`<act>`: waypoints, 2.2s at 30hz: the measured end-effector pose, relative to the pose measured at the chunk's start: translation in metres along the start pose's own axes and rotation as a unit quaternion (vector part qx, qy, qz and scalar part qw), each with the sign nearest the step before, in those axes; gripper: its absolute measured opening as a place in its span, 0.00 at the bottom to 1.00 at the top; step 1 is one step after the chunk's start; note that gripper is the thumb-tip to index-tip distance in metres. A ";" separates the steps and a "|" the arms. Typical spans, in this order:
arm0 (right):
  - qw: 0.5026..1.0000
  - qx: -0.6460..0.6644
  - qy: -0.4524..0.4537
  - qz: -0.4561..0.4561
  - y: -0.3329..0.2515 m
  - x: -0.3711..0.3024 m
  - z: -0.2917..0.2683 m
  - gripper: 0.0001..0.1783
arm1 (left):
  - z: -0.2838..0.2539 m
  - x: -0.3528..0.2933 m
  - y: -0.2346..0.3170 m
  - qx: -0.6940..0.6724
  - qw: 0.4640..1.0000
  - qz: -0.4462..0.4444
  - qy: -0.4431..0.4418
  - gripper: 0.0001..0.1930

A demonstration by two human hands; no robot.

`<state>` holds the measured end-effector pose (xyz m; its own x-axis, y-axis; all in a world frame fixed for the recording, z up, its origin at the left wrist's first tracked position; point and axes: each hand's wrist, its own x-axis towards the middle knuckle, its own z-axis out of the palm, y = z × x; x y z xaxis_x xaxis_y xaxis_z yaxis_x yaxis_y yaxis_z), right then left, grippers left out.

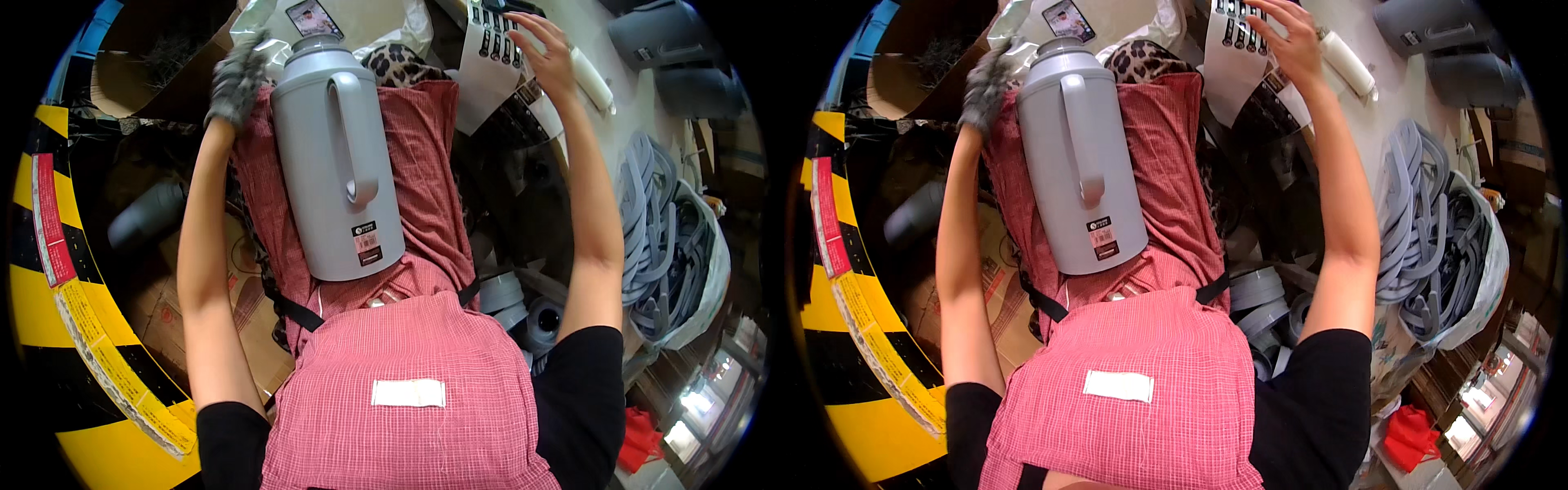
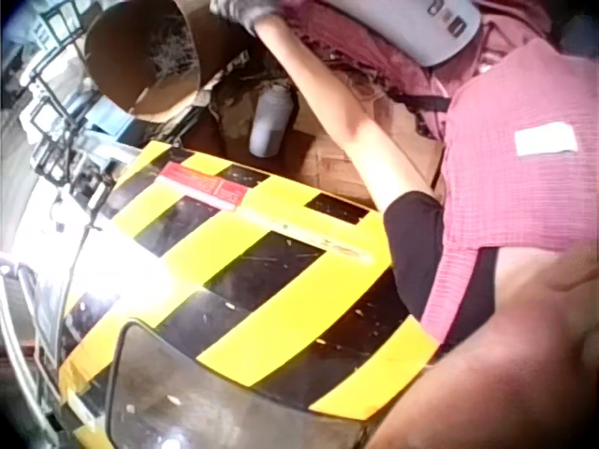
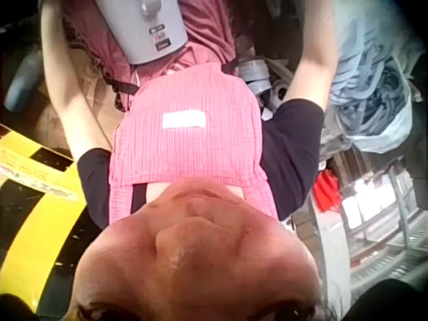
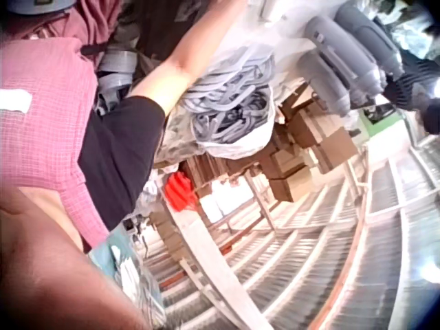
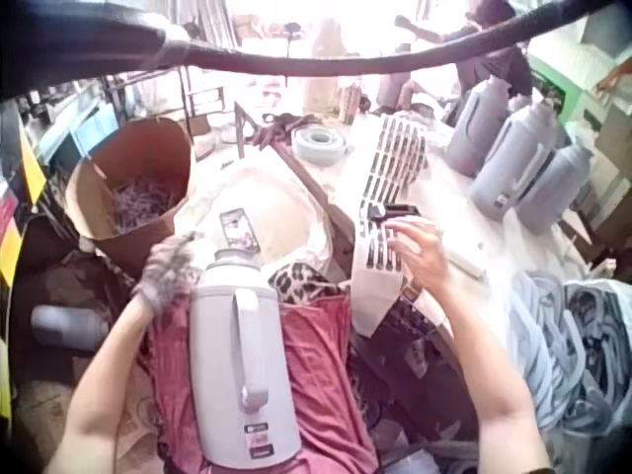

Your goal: The person assembles grey jugs by inserting internal parts into the main body, applying stickers, and then placing the assembled jugs into a large bin.

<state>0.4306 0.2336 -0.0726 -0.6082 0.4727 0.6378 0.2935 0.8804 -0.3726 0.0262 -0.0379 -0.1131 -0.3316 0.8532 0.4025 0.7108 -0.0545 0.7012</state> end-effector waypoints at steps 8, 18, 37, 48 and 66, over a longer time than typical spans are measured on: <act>0.995 -0.079 -0.053 0.013 0.033 -0.010 0.034 0.16 | -0.035 0.015 0.037 0.206 0.954 0.189 -0.104 0.11; 0.972 -0.235 0.004 -0.017 0.009 -0.018 0.052 0.06 | -0.056 0.000 0.073 -0.076 0.991 -0.007 -0.109 0.15; 0.992 -0.130 0.000 0.000 -0.038 -0.021 0.028 0.02 | 0.027 0.034 0.081 0.286 0.953 0.096 0.012 0.19; 0.964 -0.095 -0.248 0.000 0.119 0.066 0.000 0.28 | 0.219 0.126 0.168 0.281 0.905 0.158 -0.279 0.27; 0.976 -0.190 -0.109 0.017 0.122 0.065 0.033 0.25 | 0.254 0.105 0.184 0.167 0.926 0.134 -0.312 0.37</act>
<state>0.4030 0.3705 -0.0987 -0.7234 0.5180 0.4565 0.5429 0.8352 -0.0875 0.2799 0.1730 -0.0913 0.2342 0.9712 0.0442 0.9020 -0.2341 0.3627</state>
